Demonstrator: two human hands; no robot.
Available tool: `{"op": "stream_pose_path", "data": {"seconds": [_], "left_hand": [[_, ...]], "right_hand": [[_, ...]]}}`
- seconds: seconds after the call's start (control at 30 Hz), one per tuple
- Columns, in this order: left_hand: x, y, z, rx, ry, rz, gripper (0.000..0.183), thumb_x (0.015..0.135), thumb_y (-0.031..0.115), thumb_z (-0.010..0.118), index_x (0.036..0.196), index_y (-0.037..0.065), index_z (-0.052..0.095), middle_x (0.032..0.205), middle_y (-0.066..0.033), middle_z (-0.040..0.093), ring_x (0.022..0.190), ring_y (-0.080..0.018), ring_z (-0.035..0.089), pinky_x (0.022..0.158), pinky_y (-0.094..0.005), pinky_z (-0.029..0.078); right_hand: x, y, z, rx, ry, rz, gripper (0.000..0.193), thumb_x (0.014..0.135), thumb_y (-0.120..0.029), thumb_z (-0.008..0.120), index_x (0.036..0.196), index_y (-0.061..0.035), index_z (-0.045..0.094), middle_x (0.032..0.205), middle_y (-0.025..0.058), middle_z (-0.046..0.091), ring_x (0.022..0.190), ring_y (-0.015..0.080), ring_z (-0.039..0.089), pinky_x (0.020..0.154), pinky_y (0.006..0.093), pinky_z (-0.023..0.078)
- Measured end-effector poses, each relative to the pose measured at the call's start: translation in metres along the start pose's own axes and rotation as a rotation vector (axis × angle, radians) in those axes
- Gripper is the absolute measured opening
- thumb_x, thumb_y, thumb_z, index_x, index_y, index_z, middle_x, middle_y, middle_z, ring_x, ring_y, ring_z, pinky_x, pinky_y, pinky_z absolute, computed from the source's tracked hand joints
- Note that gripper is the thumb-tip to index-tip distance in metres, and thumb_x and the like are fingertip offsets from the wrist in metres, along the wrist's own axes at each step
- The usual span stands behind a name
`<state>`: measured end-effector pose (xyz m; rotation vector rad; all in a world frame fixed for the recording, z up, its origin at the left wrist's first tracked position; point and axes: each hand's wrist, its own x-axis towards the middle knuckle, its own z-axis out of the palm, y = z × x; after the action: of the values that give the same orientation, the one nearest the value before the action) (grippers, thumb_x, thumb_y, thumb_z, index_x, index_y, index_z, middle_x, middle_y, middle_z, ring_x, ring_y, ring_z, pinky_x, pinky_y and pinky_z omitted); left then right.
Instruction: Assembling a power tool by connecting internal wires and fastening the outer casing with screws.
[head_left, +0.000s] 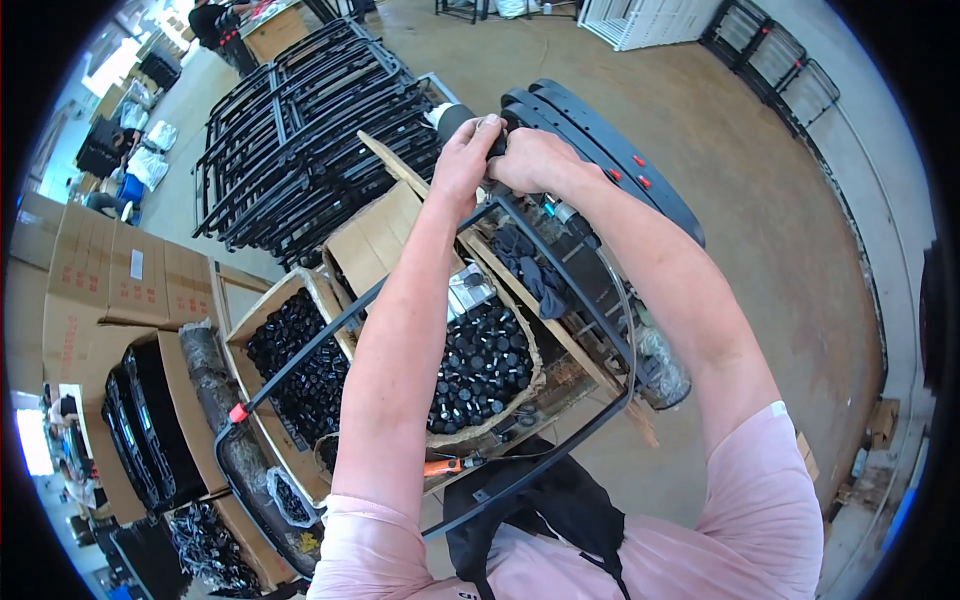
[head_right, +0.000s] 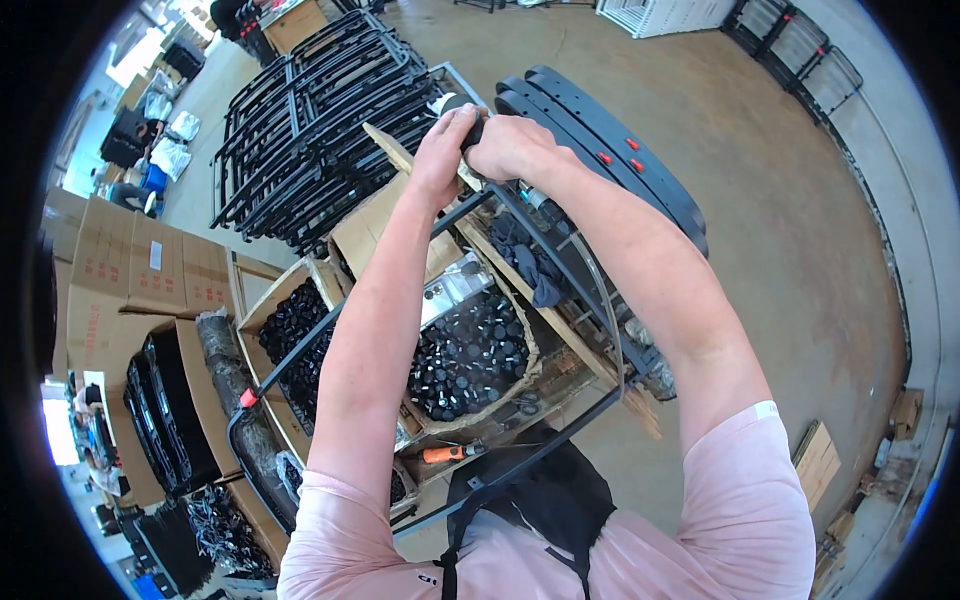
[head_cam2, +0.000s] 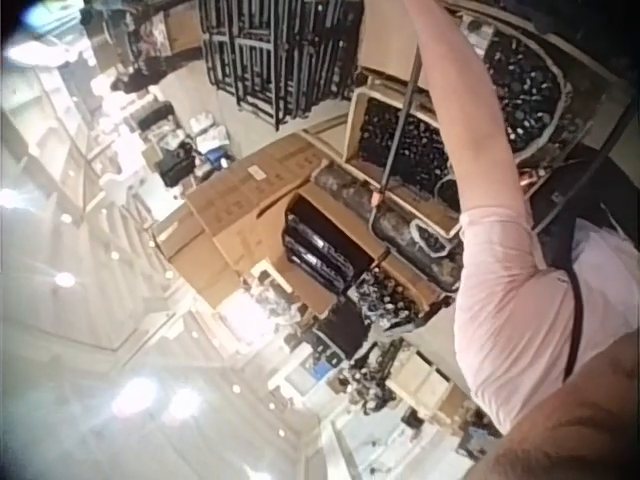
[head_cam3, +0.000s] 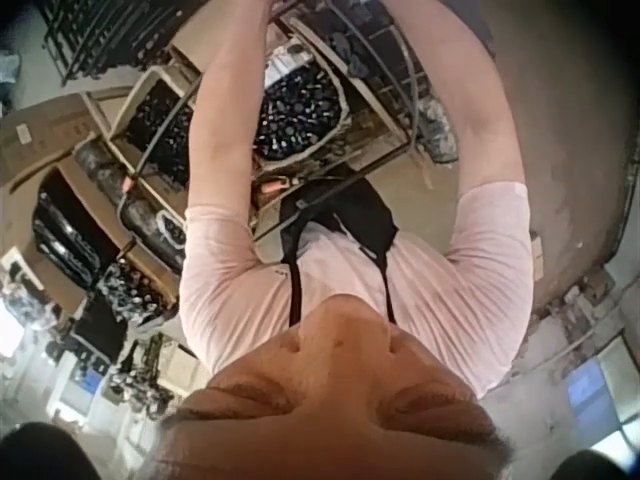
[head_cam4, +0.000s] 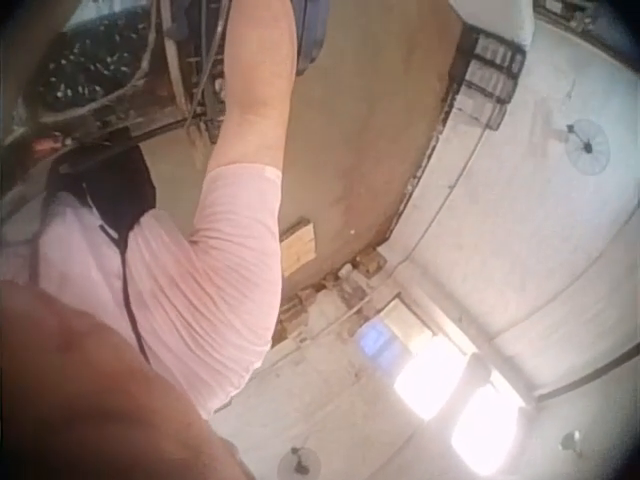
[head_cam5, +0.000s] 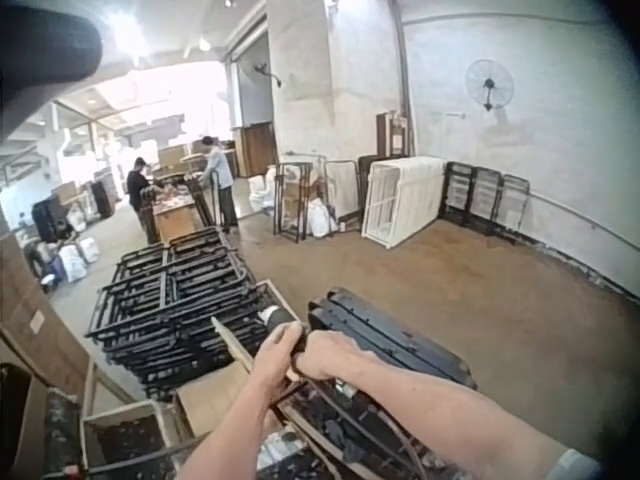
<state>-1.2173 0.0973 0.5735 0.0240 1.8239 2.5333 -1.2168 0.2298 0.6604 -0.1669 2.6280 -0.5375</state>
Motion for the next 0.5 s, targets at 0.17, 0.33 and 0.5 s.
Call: {"op": "stream_pose_path", "data": {"seconds": [0.17, 0.33, 0.5], "left_hand": [[0.018, -0.017, -0.012, 0.024, 0.030, -0.021, 0.039, 0.105, 0.038, 0.066, 0.126, 0.005, 0.069, 0.109, -0.0046, 0.069, 0.099, -0.0149, 0.063, 0.087, -0.0334, 0.052], [0.021, -0.028, -0.014, 0.061, 0.049, -0.019, 0.044, 0.104, 0.039, 0.067, 0.131, 0.004, 0.069, 0.116, -0.0070, 0.072, 0.104, -0.0159, 0.063, 0.092, -0.0338, 0.052], [0.022, -0.029, -0.019, 0.086, 0.073, -0.036, 0.048, 0.103, 0.041, 0.068, 0.133, 0.003, 0.069, 0.117, -0.0075, 0.072, 0.104, -0.0151, 0.063, 0.093, -0.0333, 0.051]], "right_hand": [[0.021, -0.003, 0.002, -0.032, -0.025, -0.017, 0.036, 0.086, -0.032, 0.064, 0.103, -0.0048, 0.080, 0.096, 0.0122, 0.080, 0.102, 0.0303, 0.076, 0.091, 0.0427, 0.057], [0.020, -0.001, -0.001, -0.067, -0.044, -0.023, 0.034, 0.085, -0.032, 0.063, 0.092, -0.0034, 0.080, 0.092, 0.0130, 0.080, 0.098, 0.0307, 0.077, 0.090, 0.0431, 0.057], [0.025, -0.003, 0.003, -0.066, -0.063, -0.014, 0.035, 0.086, -0.033, 0.063, 0.093, -0.0039, 0.081, 0.095, 0.0152, 0.079, 0.100, 0.0317, 0.076, 0.091, 0.0435, 0.057]]}}
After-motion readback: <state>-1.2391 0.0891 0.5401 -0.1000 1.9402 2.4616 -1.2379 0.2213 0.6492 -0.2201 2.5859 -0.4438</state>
